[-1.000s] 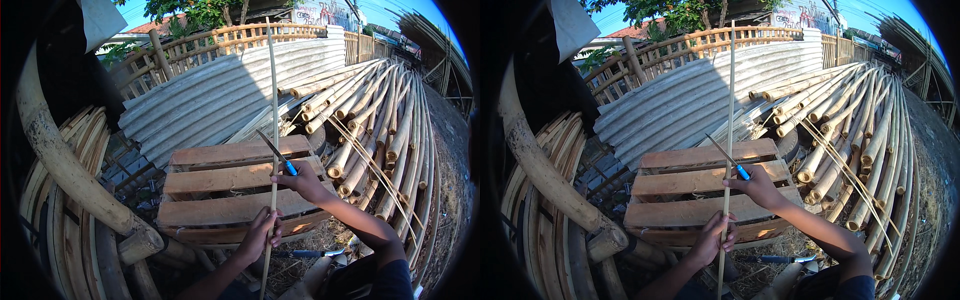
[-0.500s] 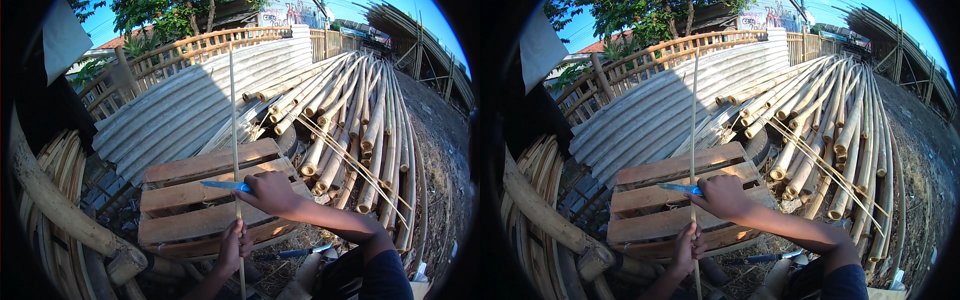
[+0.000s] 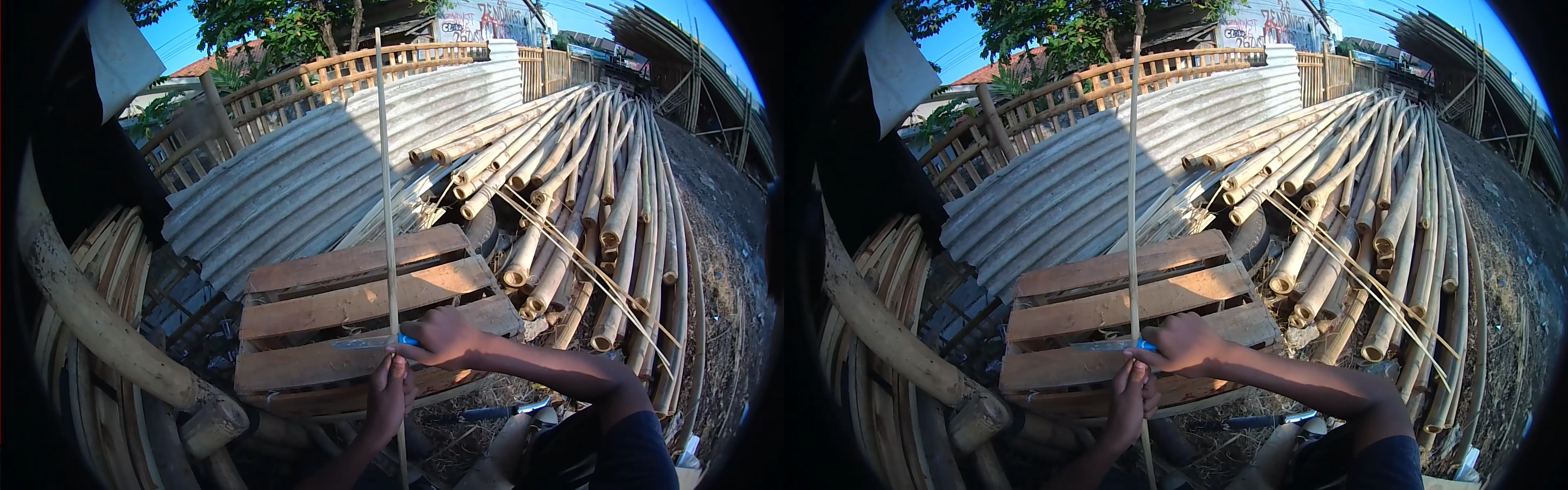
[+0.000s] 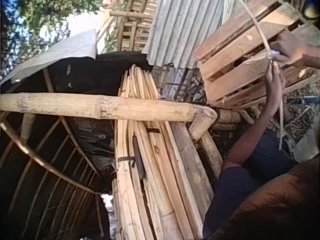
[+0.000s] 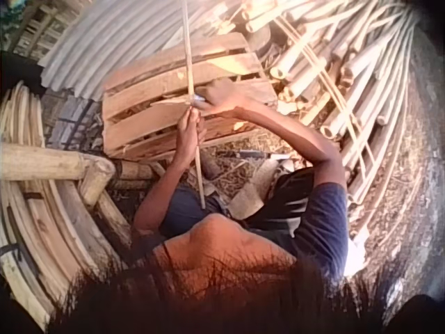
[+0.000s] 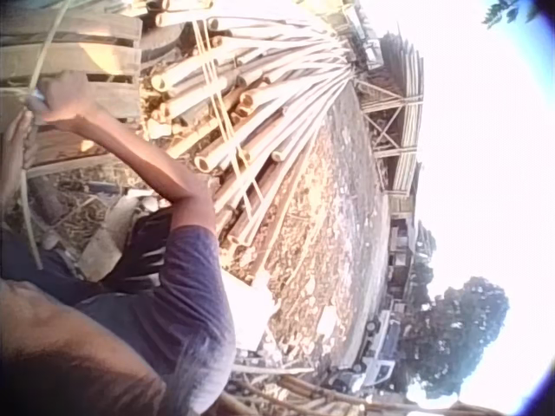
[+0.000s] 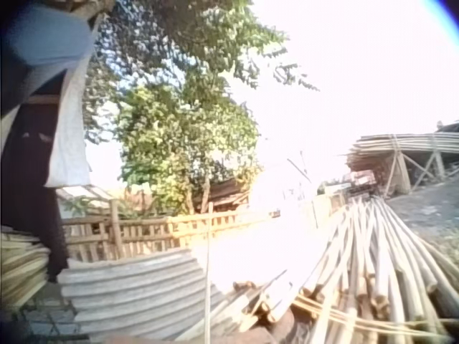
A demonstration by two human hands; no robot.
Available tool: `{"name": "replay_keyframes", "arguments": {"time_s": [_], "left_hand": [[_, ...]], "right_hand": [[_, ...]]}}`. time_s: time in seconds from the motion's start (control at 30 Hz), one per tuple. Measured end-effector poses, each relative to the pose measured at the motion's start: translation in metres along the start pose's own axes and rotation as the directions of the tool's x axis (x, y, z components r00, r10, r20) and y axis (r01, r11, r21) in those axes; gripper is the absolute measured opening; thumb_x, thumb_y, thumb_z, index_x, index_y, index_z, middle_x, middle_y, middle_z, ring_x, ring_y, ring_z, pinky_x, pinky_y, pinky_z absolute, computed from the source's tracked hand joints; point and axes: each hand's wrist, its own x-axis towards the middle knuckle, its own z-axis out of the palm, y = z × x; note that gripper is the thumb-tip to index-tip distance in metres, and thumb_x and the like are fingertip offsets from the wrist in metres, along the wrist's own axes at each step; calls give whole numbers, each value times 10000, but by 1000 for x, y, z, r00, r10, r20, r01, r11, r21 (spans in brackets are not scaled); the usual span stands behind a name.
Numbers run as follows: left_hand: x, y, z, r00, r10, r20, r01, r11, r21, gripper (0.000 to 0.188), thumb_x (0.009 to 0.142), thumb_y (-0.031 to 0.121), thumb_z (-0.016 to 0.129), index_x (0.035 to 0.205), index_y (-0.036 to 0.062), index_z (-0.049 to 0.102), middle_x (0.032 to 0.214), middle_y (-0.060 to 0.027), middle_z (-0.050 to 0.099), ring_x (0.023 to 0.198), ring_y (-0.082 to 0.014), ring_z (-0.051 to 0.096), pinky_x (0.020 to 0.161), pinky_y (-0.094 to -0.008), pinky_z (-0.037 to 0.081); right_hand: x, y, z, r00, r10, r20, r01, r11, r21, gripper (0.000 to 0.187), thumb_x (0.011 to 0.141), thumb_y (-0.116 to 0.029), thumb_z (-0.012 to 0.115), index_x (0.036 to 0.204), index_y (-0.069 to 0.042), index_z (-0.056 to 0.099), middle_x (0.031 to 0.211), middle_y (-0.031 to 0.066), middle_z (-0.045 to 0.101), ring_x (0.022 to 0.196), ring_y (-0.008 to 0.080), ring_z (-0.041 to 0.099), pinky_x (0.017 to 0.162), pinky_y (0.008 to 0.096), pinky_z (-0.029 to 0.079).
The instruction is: The person scrapes and trims thin bamboo sticks along their lengths using a knife.
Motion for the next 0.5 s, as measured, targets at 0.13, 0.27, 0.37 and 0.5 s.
{"name": "replay_keyframes", "arguments": {"time_s": [0.13,0.27,0.37,0.5], "left_hand": [[-6,1,7,995,100,-9,-98,988,116,291,987,362,397,809,133,371,567,52,264,392,-34,235,350,-207,175],[-7,-11,3,989,146,-22,-142,982,122,290,986,367,399,819,130,379,565,49,270,390,-32,235,346,-201,179],[-6,-16,6,997,80,-13,-79,993,89,284,988,354,402,828,120,386,556,51,279,391,-32,237,351,-201,194],[-2,-21,3,985,169,-18,-162,966,201,256,998,310,390,854,99,398,561,54,273,413,-28,255,373,-195,234]], "right_hand": [[2,4,-8,993,-104,-60,90,976,-199,536,870,-533,497,638,-63,604,443,128,493,411,316,532,400,386,414],[11,24,-29,977,-24,-213,-14,984,-177,457,882,-454,532,633,-75,590,430,116,459,399,317,503,402,403,377],[2,31,-8,963,18,-270,-59,988,-145,486,879,-486,525,602,-92,586,410,99,465,376,298,513,374,385,382],[-10,16,2,986,-112,-120,76,960,-269,454,849,-501,560,600,-122,587,416,96,467,372,298,501,361,371,366]]}}
